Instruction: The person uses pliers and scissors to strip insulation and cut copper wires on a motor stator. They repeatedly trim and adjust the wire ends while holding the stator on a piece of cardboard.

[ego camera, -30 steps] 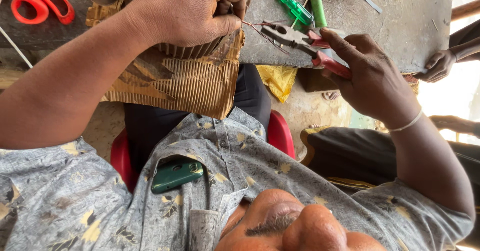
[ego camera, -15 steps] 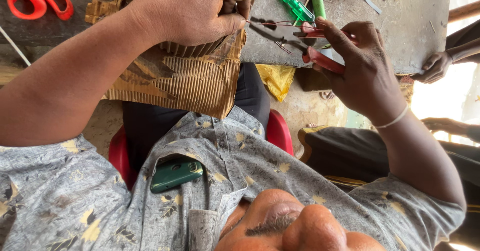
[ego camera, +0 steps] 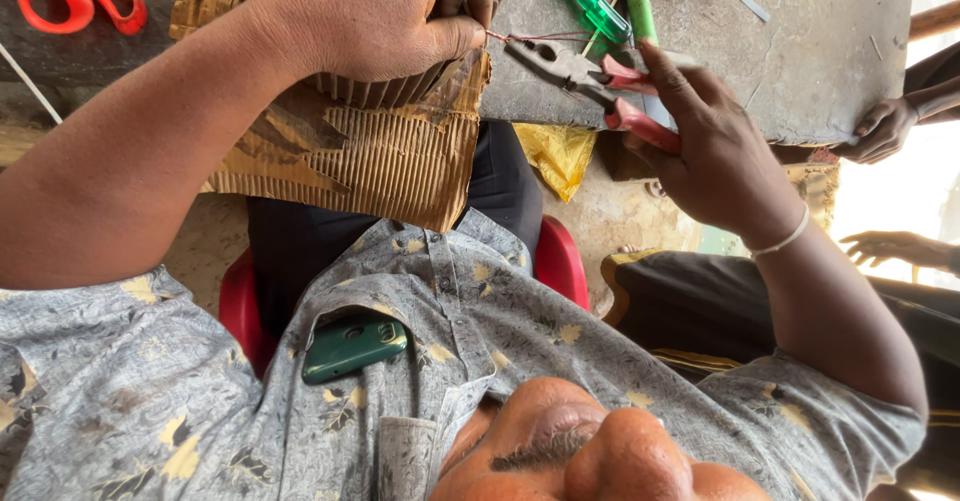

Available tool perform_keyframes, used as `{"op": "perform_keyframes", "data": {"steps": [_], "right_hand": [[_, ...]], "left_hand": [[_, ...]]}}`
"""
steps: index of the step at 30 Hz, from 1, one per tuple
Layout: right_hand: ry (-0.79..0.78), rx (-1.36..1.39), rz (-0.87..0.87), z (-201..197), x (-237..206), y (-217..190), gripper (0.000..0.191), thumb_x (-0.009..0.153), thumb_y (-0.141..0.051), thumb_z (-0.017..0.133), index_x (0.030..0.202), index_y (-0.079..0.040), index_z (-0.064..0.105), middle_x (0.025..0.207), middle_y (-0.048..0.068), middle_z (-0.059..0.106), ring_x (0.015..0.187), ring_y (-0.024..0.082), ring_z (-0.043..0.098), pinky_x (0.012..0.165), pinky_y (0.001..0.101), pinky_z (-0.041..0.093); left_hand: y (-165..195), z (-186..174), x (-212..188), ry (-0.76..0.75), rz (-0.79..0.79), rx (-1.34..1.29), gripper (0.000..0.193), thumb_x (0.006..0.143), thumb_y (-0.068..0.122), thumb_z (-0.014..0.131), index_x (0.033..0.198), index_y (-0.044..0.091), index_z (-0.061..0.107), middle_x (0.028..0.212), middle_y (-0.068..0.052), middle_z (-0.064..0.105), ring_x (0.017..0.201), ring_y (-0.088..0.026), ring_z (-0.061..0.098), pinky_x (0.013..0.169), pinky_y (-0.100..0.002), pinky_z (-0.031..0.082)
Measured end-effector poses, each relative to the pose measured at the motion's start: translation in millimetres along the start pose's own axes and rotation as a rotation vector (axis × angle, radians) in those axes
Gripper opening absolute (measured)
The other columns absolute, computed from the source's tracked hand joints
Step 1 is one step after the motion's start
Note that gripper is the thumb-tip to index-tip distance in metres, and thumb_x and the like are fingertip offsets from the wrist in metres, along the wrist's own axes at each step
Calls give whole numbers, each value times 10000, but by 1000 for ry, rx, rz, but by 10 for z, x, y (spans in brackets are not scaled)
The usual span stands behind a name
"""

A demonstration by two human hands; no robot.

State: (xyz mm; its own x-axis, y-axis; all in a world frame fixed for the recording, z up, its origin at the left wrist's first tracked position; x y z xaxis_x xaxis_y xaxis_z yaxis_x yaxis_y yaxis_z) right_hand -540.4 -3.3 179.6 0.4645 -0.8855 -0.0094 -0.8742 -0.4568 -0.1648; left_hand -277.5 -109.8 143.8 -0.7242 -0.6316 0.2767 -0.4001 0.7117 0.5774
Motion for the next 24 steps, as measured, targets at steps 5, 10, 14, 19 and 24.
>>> {"op": "perform_keyframes", "data": {"steps": [5,10,14,19,24], "right_hand": [[103,3,-77,-19,17,-45,837,976,-164,799,1677,-100,346,1286,217,576,1156,393,588,1015,475,511],[150,-67,-52,-95,129,-128,762,939,-172,843,1605,-74,486,1190,201,585,1085,378,595,955,484,520],[205,-251,-41,-152,106,-192,665,944,-231,849,1528,-73,573,1086,169,620,1002,343,629,783,453,542],[-56,147,-182,-23,222,87,419,971,-264,736,1335,-114,595,1254,157,697,1046,284,702,854,418,606],[-777,1032,235,459,108,345,442,939,-293,648,1297,-35,626,1062,94,789,970,236,778,803,385,632]], "left_hand": [[-21,2,-9,-5,1,9,174,1014,256,739,1060,87,737,768,-70,707,657,-184,687,569,-347,563],[-37,-4,15,0,18,19,172,1014,253,739,1060,87,734,782,-79,713,668,-193,691,586,-351,569],[-58,9,18,-23,-21,19,160,1019,246,724,1073,95,731,790,-81,715,671,-195,697,585,-355,573],[-2,-44,9,-12,43,40,187,1043,235,716,1116,62,708,817,-105,714,691,-222,693,590,-372,557],[97,-113,51,-12,41,14,178,1021,230,722,1105,73,725,843,-89,729,718,-211,701,619,-373,557]]}}
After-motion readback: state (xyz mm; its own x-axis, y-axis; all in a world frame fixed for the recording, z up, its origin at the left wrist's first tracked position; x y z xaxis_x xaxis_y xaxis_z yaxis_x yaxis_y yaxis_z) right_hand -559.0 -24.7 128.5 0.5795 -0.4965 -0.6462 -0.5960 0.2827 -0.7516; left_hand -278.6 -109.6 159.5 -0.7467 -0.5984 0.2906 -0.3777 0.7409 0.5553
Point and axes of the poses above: each hand's wrist, its own x-axis towards the middle knuckle, its own z-axis out of the palm, y = z × x, the point moved 6 cm from there along x, towards the middle knuckle
